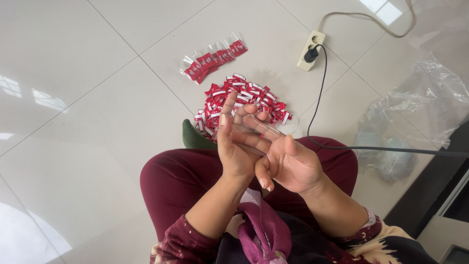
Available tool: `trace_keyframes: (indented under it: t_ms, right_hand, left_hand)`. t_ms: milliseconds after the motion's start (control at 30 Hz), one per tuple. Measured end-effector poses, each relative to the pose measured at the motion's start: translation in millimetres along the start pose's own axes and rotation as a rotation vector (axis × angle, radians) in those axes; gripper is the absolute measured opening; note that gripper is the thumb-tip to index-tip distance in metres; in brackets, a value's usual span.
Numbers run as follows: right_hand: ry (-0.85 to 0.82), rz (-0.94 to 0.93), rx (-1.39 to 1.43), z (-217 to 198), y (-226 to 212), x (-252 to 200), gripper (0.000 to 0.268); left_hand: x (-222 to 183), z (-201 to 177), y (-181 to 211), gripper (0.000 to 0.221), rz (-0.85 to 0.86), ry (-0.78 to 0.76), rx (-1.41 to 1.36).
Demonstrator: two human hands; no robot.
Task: The person puts individual red packets into clear plastic bags by hand while sitting on the floor.
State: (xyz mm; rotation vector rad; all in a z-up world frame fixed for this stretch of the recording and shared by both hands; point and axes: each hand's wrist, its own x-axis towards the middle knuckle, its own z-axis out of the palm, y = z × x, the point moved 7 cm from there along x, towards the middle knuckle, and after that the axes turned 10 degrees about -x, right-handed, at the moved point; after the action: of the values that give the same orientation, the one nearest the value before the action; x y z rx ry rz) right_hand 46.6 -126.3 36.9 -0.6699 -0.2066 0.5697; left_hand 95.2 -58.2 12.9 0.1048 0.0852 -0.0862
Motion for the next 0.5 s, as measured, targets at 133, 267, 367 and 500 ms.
trace_keyframes:
  t_ms: [133, 267, 367, 500]
  right_hand:
    - [0.045, 0.030, 0.000, -9.6, -4.3, 18.8, 0.115]
    - [0.063, 0.037, -0.044, -16.8, -8.6, 33.3, 0.107]
    - [0.077, 0.050, -0.066, -23.9, -5.8, 37.8, 0.105]
    - [0.106, 0.063, -0.102, -26.7, -5.7, 42.4, 0.109]
  left_hand:
    - [20.0, -11.6, -0.1, 0.055, -0.028, 0.015, -0.063]
    - [35.7, -25.9, 1.1, 0.063, -0.029, 0.092, -0.036]
    - [41.2, -34.7, 3.4, 0.062, -0.024, 0.131, -0.023]
    - [45.8, -38.7, 2.7, 0.060, -0.022, 0.134, -0.066]
